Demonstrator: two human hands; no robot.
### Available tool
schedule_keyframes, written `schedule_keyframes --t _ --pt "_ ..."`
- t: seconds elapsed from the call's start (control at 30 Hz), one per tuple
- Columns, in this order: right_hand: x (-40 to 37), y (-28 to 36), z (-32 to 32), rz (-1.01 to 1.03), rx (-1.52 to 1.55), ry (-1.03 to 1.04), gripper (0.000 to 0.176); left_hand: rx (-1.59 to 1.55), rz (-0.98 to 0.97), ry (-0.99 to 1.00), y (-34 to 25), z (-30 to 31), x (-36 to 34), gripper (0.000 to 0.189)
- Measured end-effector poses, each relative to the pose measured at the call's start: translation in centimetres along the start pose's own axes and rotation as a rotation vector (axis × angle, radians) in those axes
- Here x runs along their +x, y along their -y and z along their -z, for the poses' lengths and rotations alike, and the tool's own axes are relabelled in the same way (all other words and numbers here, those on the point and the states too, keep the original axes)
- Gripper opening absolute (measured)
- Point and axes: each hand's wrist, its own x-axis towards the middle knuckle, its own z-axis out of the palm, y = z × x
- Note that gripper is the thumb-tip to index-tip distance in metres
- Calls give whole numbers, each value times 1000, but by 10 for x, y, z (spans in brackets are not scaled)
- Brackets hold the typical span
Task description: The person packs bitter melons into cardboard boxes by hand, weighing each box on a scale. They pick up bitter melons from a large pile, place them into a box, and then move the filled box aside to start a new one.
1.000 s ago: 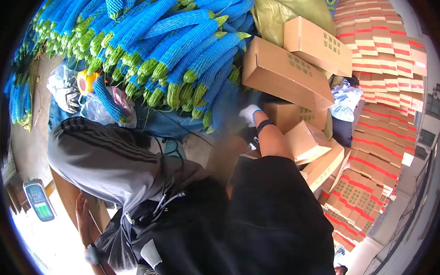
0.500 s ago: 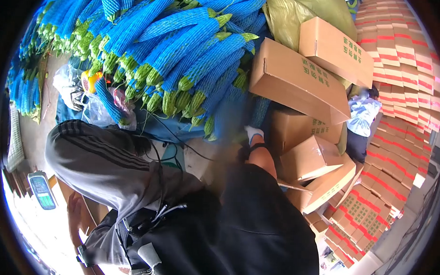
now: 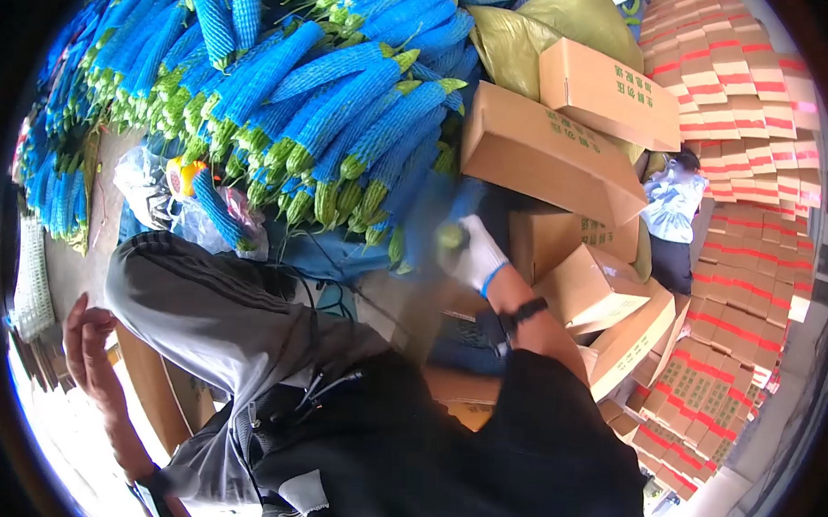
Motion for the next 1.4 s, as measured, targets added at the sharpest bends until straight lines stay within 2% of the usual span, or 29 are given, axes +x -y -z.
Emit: schedule_keyframes --t 0.03,0.1,0.17,0.23,0.3,0.33,0.4,0.43,0.47,0.5,0.57,0.6,0.67,0.73,0.8,0.83,0.9,0.93,0.97,1.0,1.03,1.07,1.13,1.17,1.2,1.27,1.3,1.33,1.4 --pt "-22 -13 -17 -8 -18 26 35 -120 -40 107 -24 -25 0 55" --pt "-31 -42 -11 -96 117 284 31 -227 87 319 -68 -68 -4 75" --pt "-98 -76 -81 2 -190 407 32 -327 169 465 -83 -99 -5 89" --pt "-115 -96 -119 78 -489 690 42 -346 183 506 -90 -121 -6 95" --pt "-131 -114 -167 293 -1072 683 52 -480 260 511 -91 -132 -9 104" --pt "-155 -127 -194 353 -920 910 56 -547 298 521 -91 -135 -8 111" --pt "-162 -125 -203 665 -1150 1187 60 -582 344 462 -86 -120 -5 105" --pt "-164 -114 -213 617 -1142 1165 52 -681 421 376 -82 -110 -9 102" --pt "-146 -102 -208 610 -1158 895 46 -708 412 212 -93 -100 -13 99" --pt "-114 -89 -192 593 -1163 626 41 -837 396 183 -73 -77 -15 99" --pt "-31 -44 -142 809 -1189 98 38 -991 378 119 -45 -28 -20 96" --pt "22 -10 -102 897 -1406 -36 40 -816 377 120 -33 3 -18 98" --pt "83 28 -45 493 -1366 -16 58 -629 469 -12 4 41 -30 91" --pt "95 23 -19 367 -1410 -80 65 -511 542 -117 53 77 -48 88" --pt "128 13 -2 379 -1385 -209 72 -253 684 -205 134 117 -78 72" --pt "145 7 14 446 -1397 -390 74 -163 733 -228 157 125 -95 60" --pt "98 -7 -28 444 -1412 -405 67 -44 823 -254 178 130 -129 60" --pt "112 -6 -19 432 -1351 -357 65 -170 691 -233 225 151 -164 72" --pt "123 0 -6 388 -1223 -300 63 157 681 -161 217 145 -163 83" --pt "135 10 1 335 -1091 -265 62 14 848 -219 187 124 -156 88" --pt "145 19 7 298 -985 -265 60 89 678 -242 238 118 -162 90" --pt "150 21 5 269 -923 -273 59 382 673 -182 254 118 -168 93" --pt "144 13 -1 330 -958 -230 66 223 806 -176 215 97 -153 80" --pt "163 21 11 234 -837 -192 63 289 735 -92 214 97 -150 72" --pt "159 16 17 369 -916 -80 65 317 739 -101 214 92 -150 70" --pt "136 4 -6 350 -849 -277 64 409 731 -92 225 87 -143 67" --pt "150 18 10 307 -809 -129 63 467 732 -79 231 86 -141 67" --pt "183 42 43 115 -739 -41 64 512 686 -90 232 83 -140 65" --pt "184 57 57 73 -729 -24 65 596 685 -129 241 75 -137 63"
